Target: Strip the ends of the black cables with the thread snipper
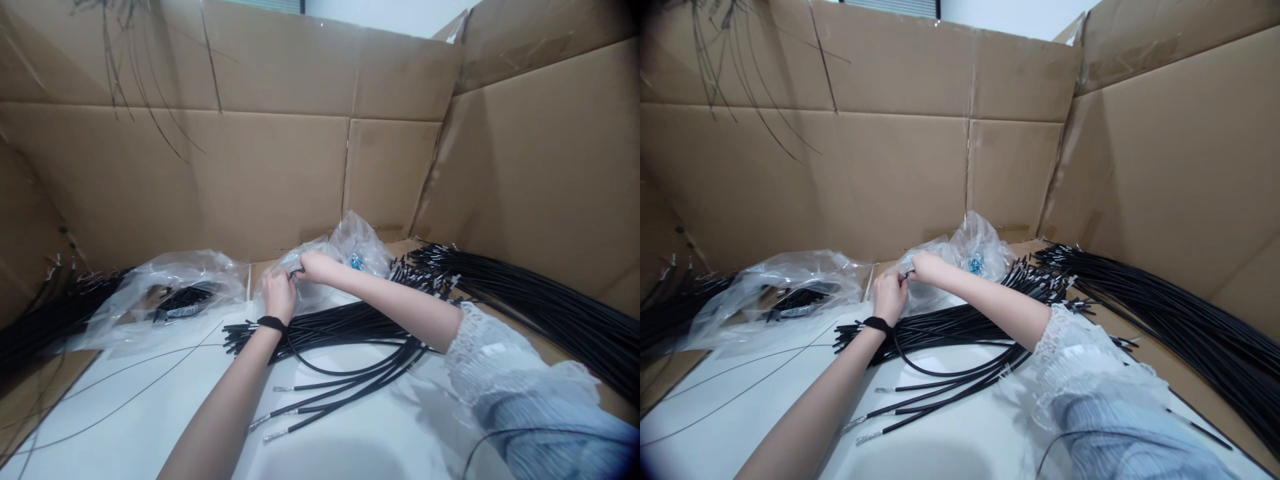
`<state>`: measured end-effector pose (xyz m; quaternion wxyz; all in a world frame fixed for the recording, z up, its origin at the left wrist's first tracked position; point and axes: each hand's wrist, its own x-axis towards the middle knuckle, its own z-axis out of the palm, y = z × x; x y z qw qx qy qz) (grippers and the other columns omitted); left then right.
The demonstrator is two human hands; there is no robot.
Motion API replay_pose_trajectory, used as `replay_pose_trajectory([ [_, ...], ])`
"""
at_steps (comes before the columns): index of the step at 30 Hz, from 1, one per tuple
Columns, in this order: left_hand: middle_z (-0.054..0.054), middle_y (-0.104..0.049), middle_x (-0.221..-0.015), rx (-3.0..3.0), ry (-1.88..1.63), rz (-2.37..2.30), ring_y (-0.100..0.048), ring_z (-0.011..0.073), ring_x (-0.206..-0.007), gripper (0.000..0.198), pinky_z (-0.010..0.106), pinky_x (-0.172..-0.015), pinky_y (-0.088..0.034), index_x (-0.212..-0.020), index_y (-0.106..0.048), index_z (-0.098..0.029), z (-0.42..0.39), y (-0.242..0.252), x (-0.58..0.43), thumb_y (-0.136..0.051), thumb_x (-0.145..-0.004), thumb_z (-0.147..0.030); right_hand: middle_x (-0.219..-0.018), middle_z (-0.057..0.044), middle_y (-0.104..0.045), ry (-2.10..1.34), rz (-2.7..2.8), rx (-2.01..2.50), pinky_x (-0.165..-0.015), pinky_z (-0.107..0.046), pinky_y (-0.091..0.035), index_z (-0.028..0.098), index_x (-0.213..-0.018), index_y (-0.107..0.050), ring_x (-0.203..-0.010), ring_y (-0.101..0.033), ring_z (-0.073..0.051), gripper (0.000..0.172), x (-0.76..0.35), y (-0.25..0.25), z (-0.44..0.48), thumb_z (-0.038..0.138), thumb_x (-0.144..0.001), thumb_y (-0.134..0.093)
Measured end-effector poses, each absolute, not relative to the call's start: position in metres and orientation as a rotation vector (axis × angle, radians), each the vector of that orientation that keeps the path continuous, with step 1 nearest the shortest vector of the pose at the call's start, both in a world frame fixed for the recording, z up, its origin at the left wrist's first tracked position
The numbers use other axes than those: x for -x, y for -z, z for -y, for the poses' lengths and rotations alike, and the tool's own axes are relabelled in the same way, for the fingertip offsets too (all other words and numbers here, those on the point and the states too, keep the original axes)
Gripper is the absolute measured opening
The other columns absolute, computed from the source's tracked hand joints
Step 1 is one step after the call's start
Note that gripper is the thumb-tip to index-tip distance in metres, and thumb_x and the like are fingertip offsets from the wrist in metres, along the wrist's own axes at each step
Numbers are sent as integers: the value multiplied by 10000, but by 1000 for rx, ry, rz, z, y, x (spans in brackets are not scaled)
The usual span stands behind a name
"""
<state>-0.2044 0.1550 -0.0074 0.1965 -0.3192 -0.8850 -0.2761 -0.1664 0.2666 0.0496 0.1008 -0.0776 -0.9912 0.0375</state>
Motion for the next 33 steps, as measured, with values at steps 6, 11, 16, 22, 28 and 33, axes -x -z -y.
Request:
replay_pose_trajectory([
  [6, 109, -673, -766, 839, 990, 2448, -624, 237, -816, 186, 323, -763, -434, -729, -636, -140, -152, -3, 209, -464, -770, -197, -662, -80, -600, -376, 2676, 285, -529, -214, -291, 86, -693, -615, -578, -485, -107, 372, 156, -59, -273, 344, -865, -409],
  [11, 49, -687, -761, 841, 1243, 2345, -629, 148, -710, 215, 227, -678, -447, -793, -633, -145, -145, -38, 195, -475, -798, -290, -535, 13, -441, -911, 2367, 355, -459, -196, -266, 77, -766, -588, -461, -339, -58, 515, 139, -69, -276, 556, -822, -408],
  [16, 7, -674, -730, 980, 1311, 2184, -596, 118, -662, 175, 206, -651, -424, -747, -615, -166, -133, -69, 157, -514, -793, -301, -457, 93, -317, -1676, 1878, 130, -401, -182, -211, 110, -802, -583, -397, -244, -26, 361, 117, -79, -255, 411, -634, -694],
  [22, -18, -637, -673, 1160, 1481, 2142, -571, 104, -634, 162, 201, -620, -407, -789, -627, -175, -106, -85, 121, -485, -822, -245, -469, 84, -346, -1804, 1862, -102, -366, -177, -175, 108, -762, -599, -380, -243, -13, 326, 77, -98, -242, 404, -656, -687],
  [28, -8, -580, -619, 1200, 1874, 2161, -541, 103, -614, 198, 196, -599, -412, -769, -624, -132, -93, -96, 110, -509, -811, -286, -505, 58, -402, -1549, 2009, -121, -429, -183, -255, 106, -813, -658, -453, -328, -33, 267, 64, -101, -235, 334, -675, -681],
  [33, -7, -580, -617, 1198, 1911, 2184, -531, 106, -617, 176, 204, -621, -408, -745, -611, -138, -92, -96, 112, -528, -796, -284, -514, 55, -397, -1367, 2061, -108, -471, -191, -270, 115, -733, -632, -478, -319, -42, 202, 64, -102, -233, 315, -710, -639],
])
